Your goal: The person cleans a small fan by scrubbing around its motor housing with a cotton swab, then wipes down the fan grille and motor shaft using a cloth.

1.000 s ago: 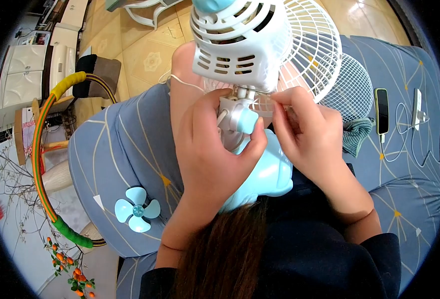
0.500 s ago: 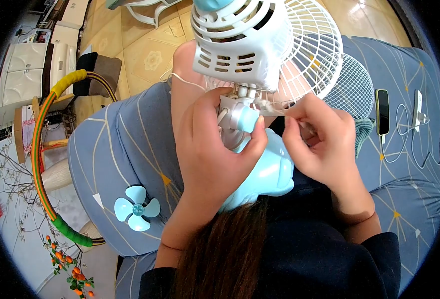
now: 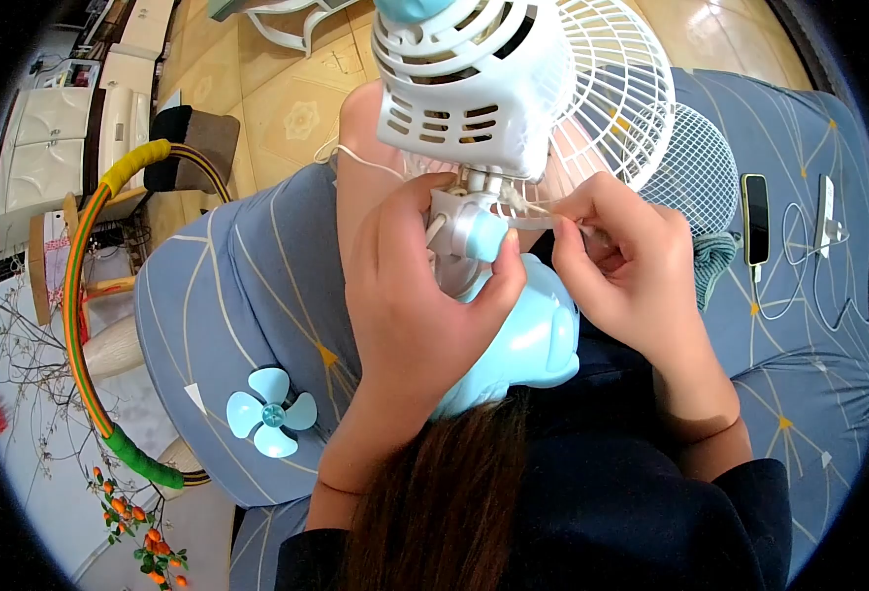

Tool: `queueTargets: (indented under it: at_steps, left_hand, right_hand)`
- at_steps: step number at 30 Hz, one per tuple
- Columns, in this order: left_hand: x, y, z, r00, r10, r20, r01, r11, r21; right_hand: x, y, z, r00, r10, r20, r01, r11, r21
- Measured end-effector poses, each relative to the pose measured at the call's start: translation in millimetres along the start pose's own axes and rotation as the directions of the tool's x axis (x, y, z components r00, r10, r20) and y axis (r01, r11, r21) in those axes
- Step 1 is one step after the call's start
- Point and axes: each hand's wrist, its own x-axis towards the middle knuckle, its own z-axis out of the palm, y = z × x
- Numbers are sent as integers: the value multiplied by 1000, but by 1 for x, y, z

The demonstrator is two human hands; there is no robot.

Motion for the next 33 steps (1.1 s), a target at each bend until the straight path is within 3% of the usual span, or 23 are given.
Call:
queueTargets:
  at_steps: [4,7,10,13,16,19,22,26,29,33]
  left_hand:
    - [0,-1,0,1000,2,-7,-2,1000,-10]
    - [0,-1,1,1000,2,-10,-2,1000,-19]
    - [0,0,1,1000,10,-10,-10,1000,-9]
    - [-1,0,0,1000,9,-5,-9,1000,-3]
    - [-1,2,-1,1000,-2,-4,2,1000,7]
    - [0,1,-1,1000,9,-11,-9,1000,6]
    - [-1,0,0,1000,12,-9,-12,1000,0]
    - [-2,-1,0,1000,-7,-9,7,1000,22]
    - [-2,-2,-1,1000,-25,-3,25,1000,5]
    - [0,-1,-2,999,-38,-5,38,999,-16]
  right_hand:
    - [1,-4,-9,995,96,7,-96,993,63]
    - [1,-1,-1,994,53,-97,-47,997,66]
    - [0,-2,0,997,-68,-39,66,997,-37]
    - [-1,-8,-5,998,32,46,-34,999,43]
    - [-1,-5,-8,998,58,14,-59,996,68]
    - [-1,2,0,997,44,-66,-36,994,105]
    - [0,1,-2,1000,2,27,-4,995,103]
    - [0,-3,-16,957,242,161,-287,874,392]
    - [4,6,-22,949,303,88,-298,769,566]
    - [8,14,-34,950,304,75,-281,723,631]
